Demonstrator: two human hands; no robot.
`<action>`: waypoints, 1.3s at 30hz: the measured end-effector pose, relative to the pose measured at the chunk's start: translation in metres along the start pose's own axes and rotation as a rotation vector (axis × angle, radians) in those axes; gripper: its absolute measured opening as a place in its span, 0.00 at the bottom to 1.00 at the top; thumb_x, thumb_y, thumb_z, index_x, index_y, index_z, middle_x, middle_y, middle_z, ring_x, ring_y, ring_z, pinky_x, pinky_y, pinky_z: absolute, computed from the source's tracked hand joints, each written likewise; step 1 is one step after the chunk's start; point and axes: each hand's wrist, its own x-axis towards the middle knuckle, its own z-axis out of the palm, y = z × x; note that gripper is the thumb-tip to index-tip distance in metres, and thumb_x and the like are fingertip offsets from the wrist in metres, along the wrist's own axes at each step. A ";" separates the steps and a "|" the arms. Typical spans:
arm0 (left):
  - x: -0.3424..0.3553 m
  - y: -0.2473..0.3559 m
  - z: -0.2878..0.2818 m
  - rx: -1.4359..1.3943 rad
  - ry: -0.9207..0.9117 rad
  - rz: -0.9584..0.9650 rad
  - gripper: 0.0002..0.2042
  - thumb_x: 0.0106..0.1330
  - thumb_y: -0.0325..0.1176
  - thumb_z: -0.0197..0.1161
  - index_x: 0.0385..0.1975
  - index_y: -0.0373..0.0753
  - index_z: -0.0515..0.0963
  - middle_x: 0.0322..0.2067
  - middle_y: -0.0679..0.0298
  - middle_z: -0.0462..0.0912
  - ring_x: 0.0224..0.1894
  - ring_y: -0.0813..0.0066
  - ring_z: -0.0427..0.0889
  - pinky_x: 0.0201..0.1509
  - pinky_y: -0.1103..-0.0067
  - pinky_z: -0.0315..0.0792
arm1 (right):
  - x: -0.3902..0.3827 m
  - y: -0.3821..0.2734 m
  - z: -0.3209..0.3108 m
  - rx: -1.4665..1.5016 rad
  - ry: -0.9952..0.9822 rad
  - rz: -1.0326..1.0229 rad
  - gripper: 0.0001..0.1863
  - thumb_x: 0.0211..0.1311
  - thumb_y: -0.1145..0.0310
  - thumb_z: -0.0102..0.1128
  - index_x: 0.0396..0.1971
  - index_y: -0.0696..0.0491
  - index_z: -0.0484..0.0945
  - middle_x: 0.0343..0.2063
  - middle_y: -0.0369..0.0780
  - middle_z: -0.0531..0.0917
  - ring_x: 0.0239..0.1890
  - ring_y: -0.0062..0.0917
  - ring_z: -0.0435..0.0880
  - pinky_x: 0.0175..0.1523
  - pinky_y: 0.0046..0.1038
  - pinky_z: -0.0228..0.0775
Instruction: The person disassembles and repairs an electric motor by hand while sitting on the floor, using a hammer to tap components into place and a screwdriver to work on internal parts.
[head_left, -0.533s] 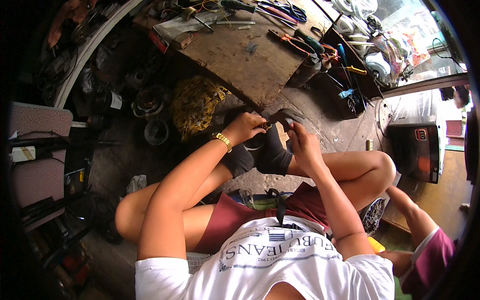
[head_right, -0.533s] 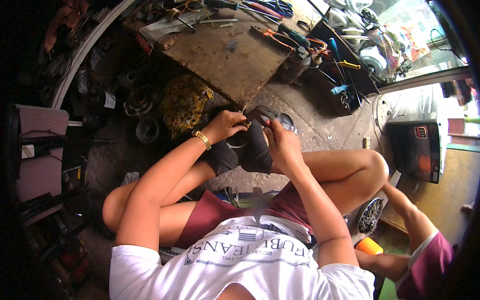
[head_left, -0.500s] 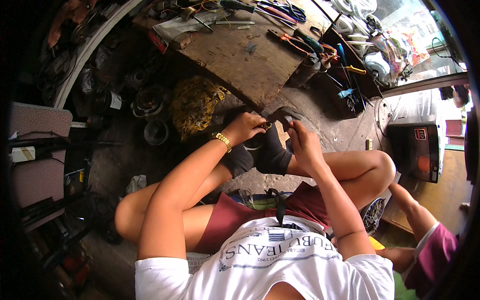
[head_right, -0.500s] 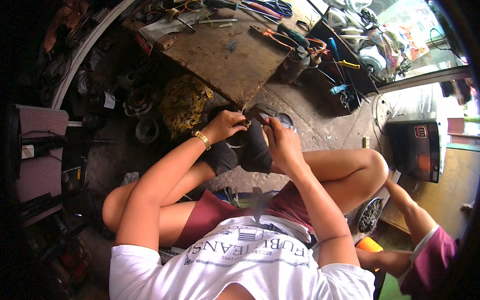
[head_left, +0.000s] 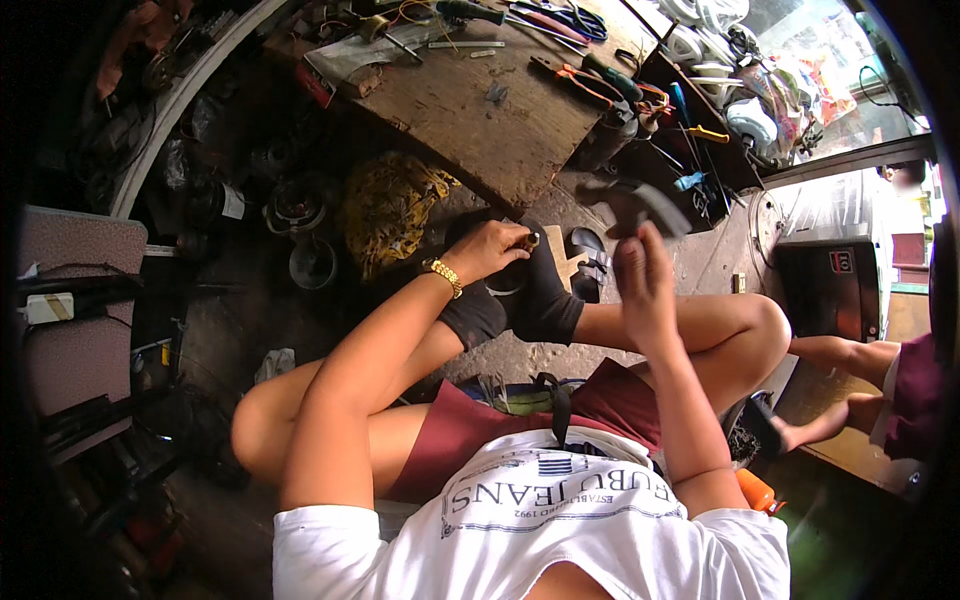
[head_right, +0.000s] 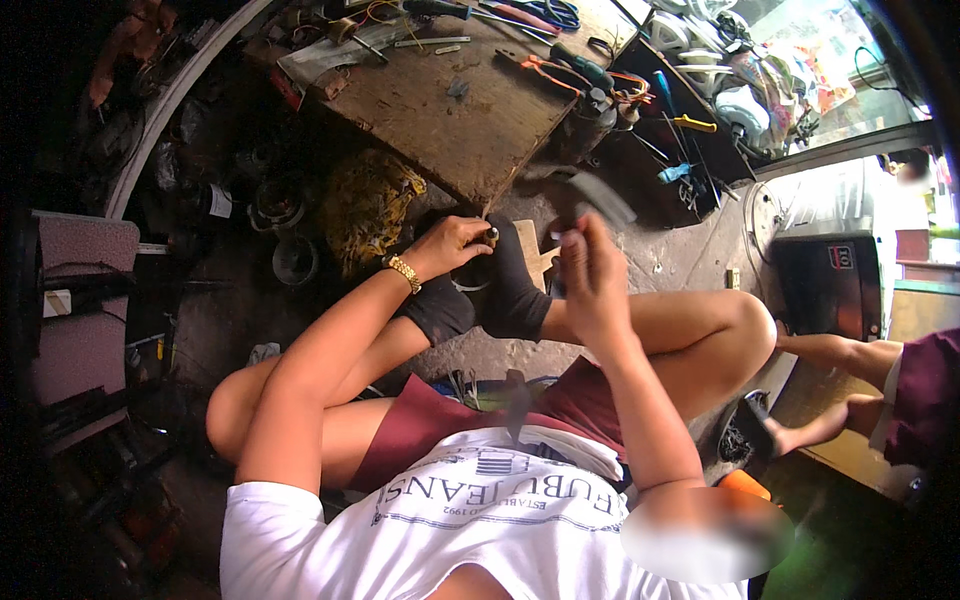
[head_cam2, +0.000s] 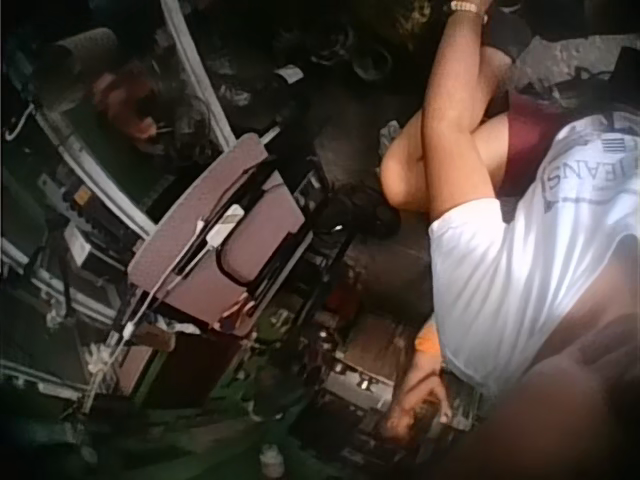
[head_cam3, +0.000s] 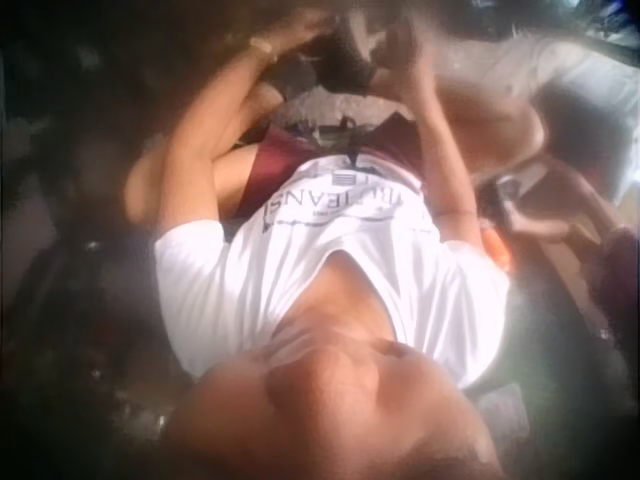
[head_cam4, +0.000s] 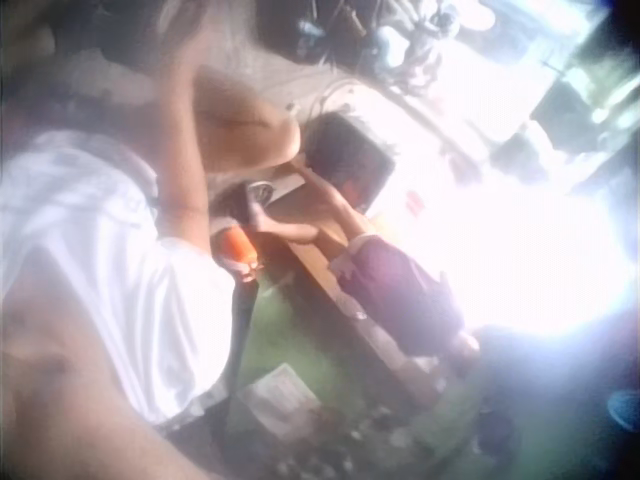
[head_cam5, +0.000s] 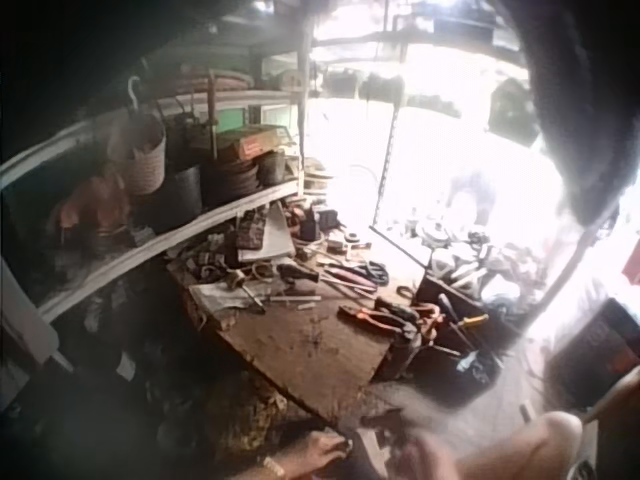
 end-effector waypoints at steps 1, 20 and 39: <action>0.000 0.000 -0.001 0.003 0.019 -0.035 0.10 0.55 0.28 0.65 0.28 0.30 0.71 0.27 0.51 0.78 0.31 0.56 0.79 0.33 0.71 0.70 | 0.008 -0.024 -0.006 0.074 -0.043 0.027 0.11 0.71 0.65 0.44 0.39 0.56 0.71 0.20 0.29 0.68 0.20 0.12 0.62 0.24 0.17 0.54; -0.031 -0.012 -0.004 -0.189 0.197 -0.196 0.07 0.59 0.29 0.63 0.29 0.33 0.74 0.22 0.55 0.80 0.24 0.68 0.79 0.28 0.76 0.68 | 0.034 -0.016 0.005 0.172 -0.160 0.016 0.11 0.71 0.64 0.44 0.39 0.57 0.70 0.18 0.28 0.63 0.19 0.10 0.58 0.23 0.16 0.50; -0.036 -0.003 -0.010 0.003 0.261 -0.272 0.09 0.58 0.32 0.65 0.32 0.35 0.74 0.22 0.53 0.80 0.26 0.54 0.80 0.27 0.70 0.70 | 0.036 -0.006 0.018 -0.105 -0.242 0.037 0.16 0.68 0.63 0.49 0.45 0.61 0.72 0.20 0.43 0.74 0.21 0.27 0.71 0.29 0.27 0.64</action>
